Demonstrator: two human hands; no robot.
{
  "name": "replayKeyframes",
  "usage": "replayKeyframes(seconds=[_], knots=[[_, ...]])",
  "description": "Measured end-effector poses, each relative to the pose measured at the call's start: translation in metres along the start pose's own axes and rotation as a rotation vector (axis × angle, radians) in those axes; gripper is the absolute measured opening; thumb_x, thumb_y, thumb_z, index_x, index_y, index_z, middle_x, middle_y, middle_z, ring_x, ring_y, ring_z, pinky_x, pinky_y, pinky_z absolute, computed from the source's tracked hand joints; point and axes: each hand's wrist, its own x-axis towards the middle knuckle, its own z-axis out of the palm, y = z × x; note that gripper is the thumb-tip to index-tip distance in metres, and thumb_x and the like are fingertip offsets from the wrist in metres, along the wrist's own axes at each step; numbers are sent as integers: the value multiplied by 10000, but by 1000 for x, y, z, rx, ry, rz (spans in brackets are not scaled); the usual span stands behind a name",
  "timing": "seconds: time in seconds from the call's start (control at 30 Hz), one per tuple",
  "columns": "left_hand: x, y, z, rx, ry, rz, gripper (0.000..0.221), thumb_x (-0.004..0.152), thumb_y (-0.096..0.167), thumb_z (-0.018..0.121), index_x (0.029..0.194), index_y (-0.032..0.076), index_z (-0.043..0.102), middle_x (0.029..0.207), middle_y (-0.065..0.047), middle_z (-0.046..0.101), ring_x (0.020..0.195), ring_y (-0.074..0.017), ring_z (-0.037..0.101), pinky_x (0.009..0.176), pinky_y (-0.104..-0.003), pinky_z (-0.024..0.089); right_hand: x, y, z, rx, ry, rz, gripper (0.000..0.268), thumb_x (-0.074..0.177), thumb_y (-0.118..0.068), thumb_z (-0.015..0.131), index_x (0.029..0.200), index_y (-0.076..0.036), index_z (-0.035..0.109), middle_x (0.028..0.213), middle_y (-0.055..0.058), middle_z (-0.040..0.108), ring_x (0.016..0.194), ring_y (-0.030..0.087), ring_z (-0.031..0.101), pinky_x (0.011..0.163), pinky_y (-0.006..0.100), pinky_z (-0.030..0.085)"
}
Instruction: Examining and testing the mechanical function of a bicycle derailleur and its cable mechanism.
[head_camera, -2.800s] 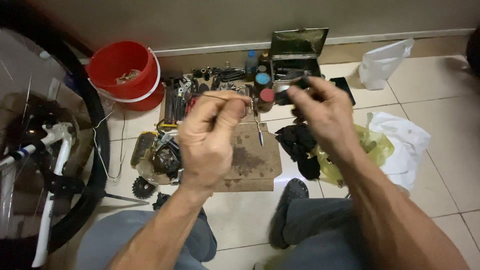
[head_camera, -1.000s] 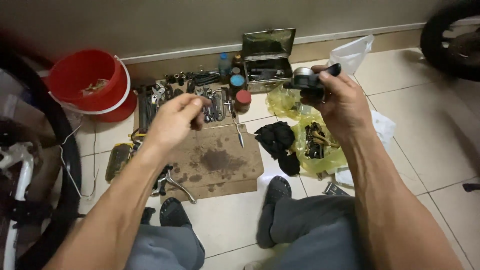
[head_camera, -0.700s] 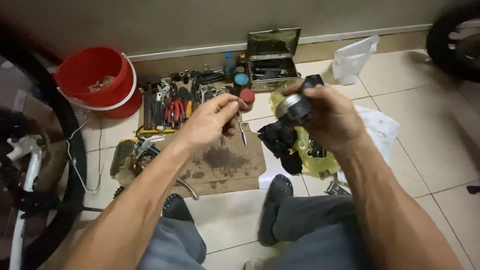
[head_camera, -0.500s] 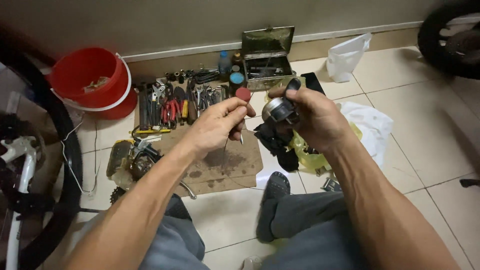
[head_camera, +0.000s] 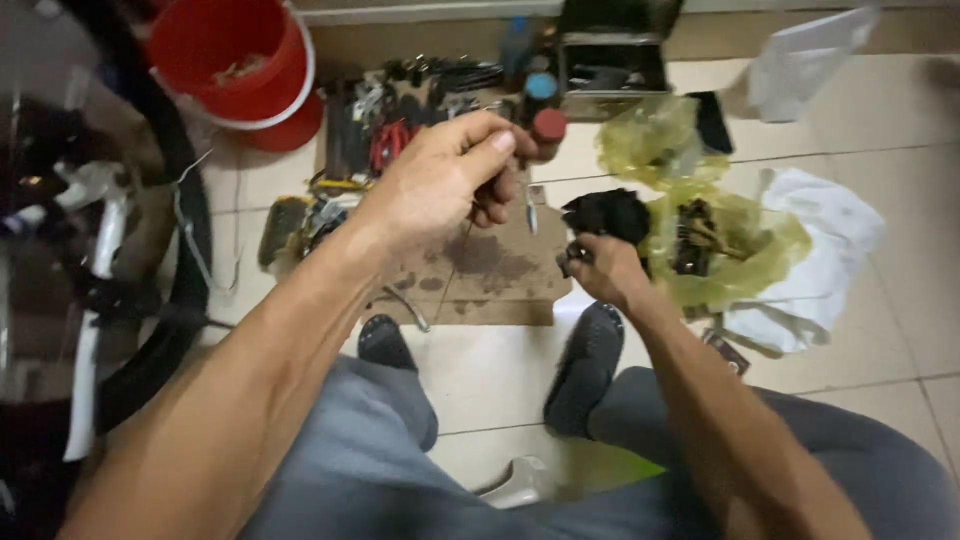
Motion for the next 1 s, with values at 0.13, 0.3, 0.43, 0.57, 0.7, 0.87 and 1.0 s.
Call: replayKeyframes(seconds=[0.13,0.3,0.43,0.57,0.7,0.87,1.0], knots=[[-10,-11,-21,-43,31,-16,240,1029,208,519,1115,80,703,665,-84,659,544,-161,703,478,-235,580,-33,-7,68,-143,-32,-39,380,824,-407,725,1149,-211,723,902,143,709,940,376,730,836,498,590],[-15,-18,-50,-268,-11,-31,226,1025,244,556,1147,104,686,714,-48,688,609,-147,722,549,-230,585,-59,-17,131,-27,20,-102,576,845,-253,687,1408,-190,583,1098,204,625,943,437,724,772,489,621],[-7,-30,-69,-308,-34,-57,243,1057,226,518,1155,72,677,748,-75,704,634,-166,722,562,-260,588,-77,-22,153,-225,-42,-152,539,862,-153,584,1396,-163,510,1186,178,560,955,384,728,810,412,637],[-7,-16,-71,-300,-36,-142,239,1079,158,463,1150,22,646,808,-108,669,712,-201,670,634,-308,568,-92,-7,167,-240,-441,-37,538,907,-36,561,1412,-158,421,1407,218,435,1119,444,643,900,490,573],[-6,-4,-63,-245,-29,-243,240,1094,102,417,1173,14,625,855,-113,645,753,-213,626,651,-301,539,-80,-34,128,-261,-585,46,341,915,-103,517,1254,-83,545,1325,162,460,1112,462,591,864,564,561],[0,-7,-47,-9,-87,-179,237,1092,156,434,1103,61,651,832,-74,667,718,-166,628,656,-266,523,-29,-176,-68,908,-147,418,591,955,-472,452,1361,-65,589,1337,147,665,1224,299,642,1082,442,482],[8,-8,-30,286,-171,-261,244,1094,202,426,1092,102,648,855,-52,688,749,-156,653,688,-278,529,-23,-241,-190,1424,-109,257,822,909,-566,289,1498,0,378,1509,289,495,1391,416,525,1160,497,422]])
